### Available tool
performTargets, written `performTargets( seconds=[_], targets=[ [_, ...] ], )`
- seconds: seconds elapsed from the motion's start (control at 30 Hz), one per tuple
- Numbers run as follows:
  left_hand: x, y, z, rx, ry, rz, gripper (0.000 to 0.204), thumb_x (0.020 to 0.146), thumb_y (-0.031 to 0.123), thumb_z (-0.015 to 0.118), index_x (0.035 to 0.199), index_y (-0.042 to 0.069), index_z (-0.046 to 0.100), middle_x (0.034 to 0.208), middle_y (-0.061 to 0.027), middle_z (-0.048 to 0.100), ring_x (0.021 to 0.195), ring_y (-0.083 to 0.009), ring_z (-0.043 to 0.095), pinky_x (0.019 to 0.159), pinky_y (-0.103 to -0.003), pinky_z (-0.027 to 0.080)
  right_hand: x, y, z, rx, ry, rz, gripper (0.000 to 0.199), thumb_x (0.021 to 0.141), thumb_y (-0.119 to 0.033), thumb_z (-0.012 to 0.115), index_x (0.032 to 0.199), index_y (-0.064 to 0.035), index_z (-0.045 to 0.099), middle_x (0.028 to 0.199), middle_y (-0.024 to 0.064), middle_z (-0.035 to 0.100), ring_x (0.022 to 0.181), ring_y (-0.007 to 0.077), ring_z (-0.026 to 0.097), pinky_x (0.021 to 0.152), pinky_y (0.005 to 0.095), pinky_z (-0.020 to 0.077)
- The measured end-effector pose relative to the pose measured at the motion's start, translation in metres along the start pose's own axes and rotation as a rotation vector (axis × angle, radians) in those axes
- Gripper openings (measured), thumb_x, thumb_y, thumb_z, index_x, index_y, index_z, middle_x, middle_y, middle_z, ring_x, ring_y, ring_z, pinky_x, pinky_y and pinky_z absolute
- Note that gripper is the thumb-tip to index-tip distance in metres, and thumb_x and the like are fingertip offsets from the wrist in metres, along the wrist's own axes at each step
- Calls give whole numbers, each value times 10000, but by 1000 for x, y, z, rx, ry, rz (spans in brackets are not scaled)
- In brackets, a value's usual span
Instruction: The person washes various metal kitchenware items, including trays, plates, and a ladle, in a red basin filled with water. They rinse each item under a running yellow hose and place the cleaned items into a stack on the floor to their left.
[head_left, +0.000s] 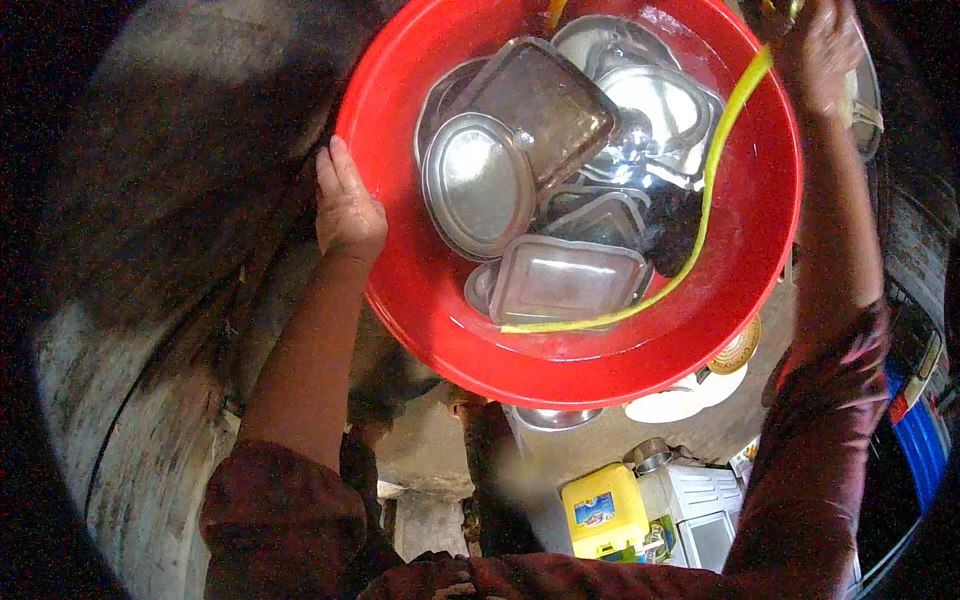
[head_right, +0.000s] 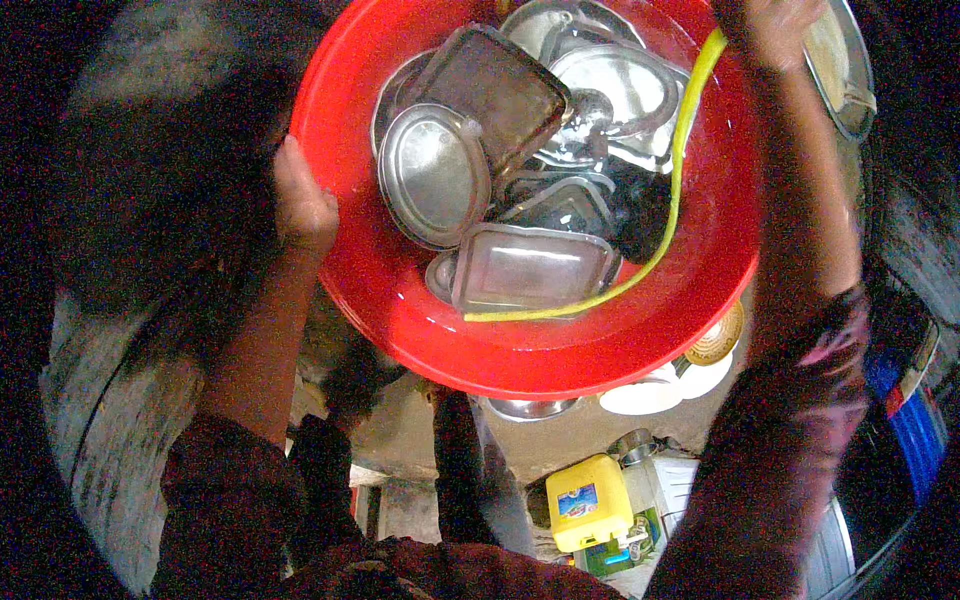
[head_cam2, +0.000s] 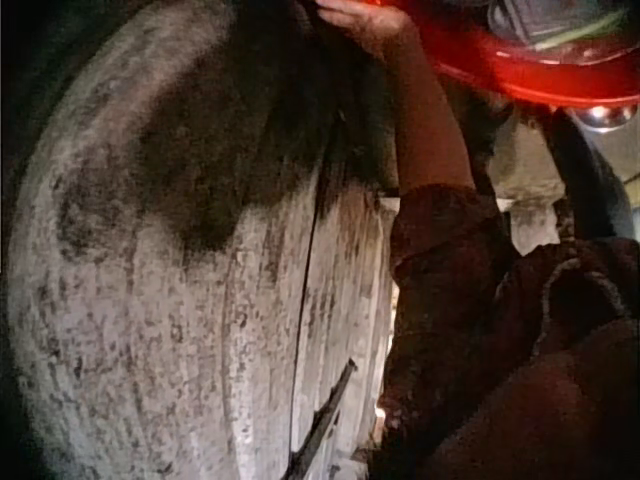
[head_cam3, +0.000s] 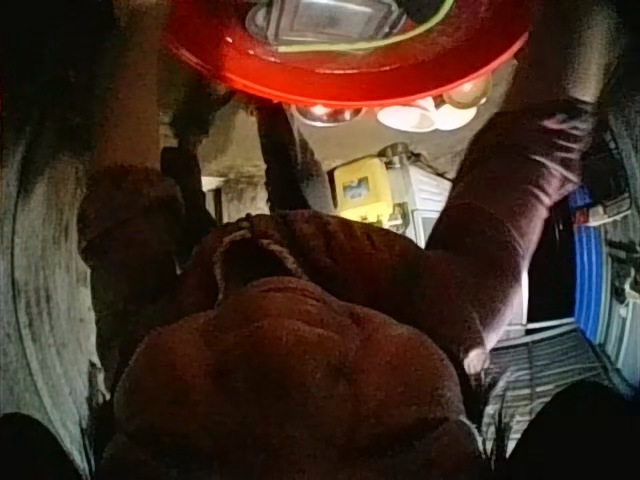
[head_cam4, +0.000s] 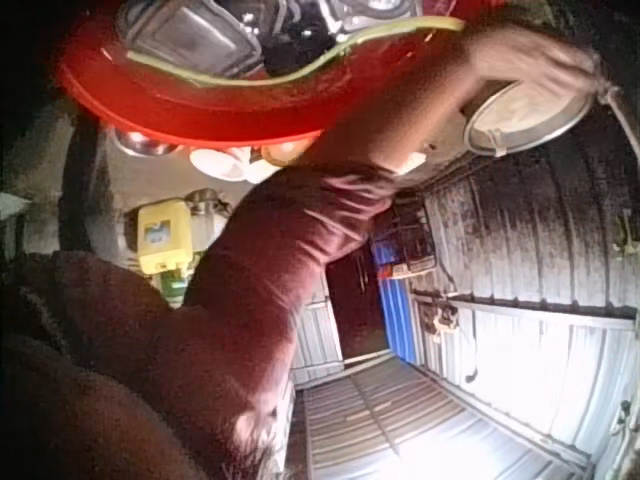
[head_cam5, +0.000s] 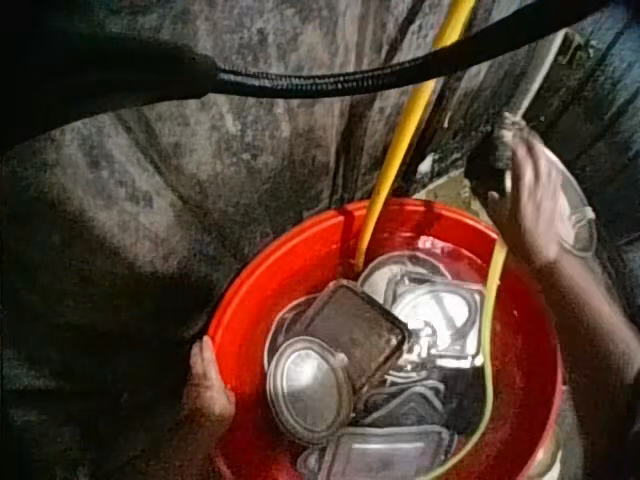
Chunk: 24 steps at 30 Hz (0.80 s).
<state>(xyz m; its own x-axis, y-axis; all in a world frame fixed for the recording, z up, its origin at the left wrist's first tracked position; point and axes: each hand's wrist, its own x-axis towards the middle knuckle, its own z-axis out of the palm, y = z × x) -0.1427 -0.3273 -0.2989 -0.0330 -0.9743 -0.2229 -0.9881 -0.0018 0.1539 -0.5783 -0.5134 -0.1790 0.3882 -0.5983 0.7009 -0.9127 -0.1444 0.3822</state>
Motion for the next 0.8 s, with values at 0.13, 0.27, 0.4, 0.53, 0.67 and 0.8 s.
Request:
performTargets(
  seconds=[0.13,0.27,0.4,0.53,0.67,0.8],
  targets=[
    [2,-1,11,-68,38,42,815,695,33,539,1349,42,53,1351,-248,173,1162,-411,343,955,-406,347,-111,-95,-23,609,-714,313,607,682,-122,640,1215,-22,366,1164,230,446,1067,381,440,913,395,368],
    [8,-3,12,-64,101,71,805,687,24,540,1343,32,74,1341,-259,183,1153,-421,346,956,-407,345,-169,-174,-15,653,-1047,703,470,722,-204,615,1134,-34,466,1034,225,533,989,359,513,835,398,418],
    [2,7,-4,-48,17,27,736,720,37,496,1336,25,94,1326,-261,212,1114,-436,379,927,-421,369,-151,-169,-47,397,-1284,712,218,754,-234,538,861,-56,605,890,177,612,860,353,576,760,417,454],
    [1,7,-4,-77,22,-14,737,731,59,503,1346,56,96,1339,-232,216,1088,-427,412,902,-417,395,-110,-125,-112,310,-1074,661,173,780,-211,486,843,-94,596,826,213,601,780,365,589,707,425,467],
    [-4,1,-18,-156,32,-2,769,729,70,537,1352,68,85,1352,-221,201,1113,-414,398,915,-410,390,-42,-69,-176,100,-594,126,141,778,-142,567,916,-114,576,742,57,605,690,169,579,626,271,463],
    [-14,-33,-25,-486,-30,171,852,691,124,666,1348,19,134,1358,-227,210,1230,-364,275,1015,-368,261,33,-112,-274,294,-516,134,187,730,-57,587,912,-63,547,786,120,571,699,230,556,601,294,456]
  ],
)
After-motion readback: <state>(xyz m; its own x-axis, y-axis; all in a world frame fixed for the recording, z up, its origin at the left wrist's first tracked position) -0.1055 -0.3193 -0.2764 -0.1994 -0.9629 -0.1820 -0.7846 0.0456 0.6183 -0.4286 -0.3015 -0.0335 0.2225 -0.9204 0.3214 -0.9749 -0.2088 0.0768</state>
